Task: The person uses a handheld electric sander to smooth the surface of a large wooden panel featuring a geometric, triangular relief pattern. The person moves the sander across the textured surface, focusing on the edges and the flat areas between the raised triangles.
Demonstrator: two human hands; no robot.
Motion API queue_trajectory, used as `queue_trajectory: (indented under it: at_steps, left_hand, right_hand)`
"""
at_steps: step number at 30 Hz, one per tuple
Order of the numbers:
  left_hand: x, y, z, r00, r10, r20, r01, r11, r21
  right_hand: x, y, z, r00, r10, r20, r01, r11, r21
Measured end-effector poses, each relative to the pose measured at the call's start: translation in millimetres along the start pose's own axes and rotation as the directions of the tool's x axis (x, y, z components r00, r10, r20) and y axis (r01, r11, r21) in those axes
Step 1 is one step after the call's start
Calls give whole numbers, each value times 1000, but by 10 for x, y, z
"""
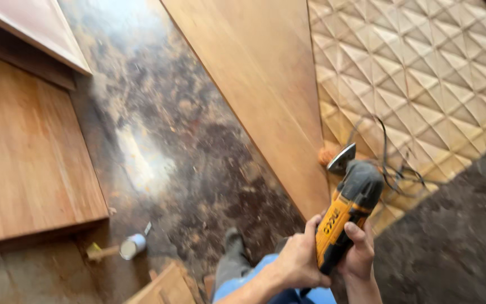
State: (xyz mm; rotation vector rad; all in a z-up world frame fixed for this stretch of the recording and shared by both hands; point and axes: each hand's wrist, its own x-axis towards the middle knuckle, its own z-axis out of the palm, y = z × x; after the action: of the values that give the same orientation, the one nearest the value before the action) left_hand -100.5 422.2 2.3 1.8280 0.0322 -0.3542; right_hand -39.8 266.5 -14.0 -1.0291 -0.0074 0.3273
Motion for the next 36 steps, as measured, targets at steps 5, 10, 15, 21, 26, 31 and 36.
queue_trajectory:
  at_steps: [5,10,15,21,26,31,36]
  left_hand:
    - [220,-80,-727,984,177,-9,-176,983,49]
    - [728,-169,-1510,973,166,163,-192,967,165]
    - [1372,-237,-2667,955,75,288,-163,941,296]
    - [2098,-207,-3734,919,42,393,-202,904,377]
    - [2779,-161,-4261,838,-41,544,-167,930,327]
    - [3656,-216,-4610,690,57,721,-291,934,206]
    - [4559,-208,-5005,449,-112,887,-300,916,267]
  right_hand:
    - [583,246,316,994,101,-49,-90,978,187]
    - [1201,447,537,981,101,-166,-69,979,191]
    - [2195,928,1237,871,130,-473,29,949,315]
    - [2981,1234,2009,879,224,-421,50,835,548]
    - [3599,1224,2279,858,162,-487,145,833,533]
    - [4165,1332,2472,703,51,-710,339,853,396]
    - [4758,1412,2708,457,113,-882,498,790,359]
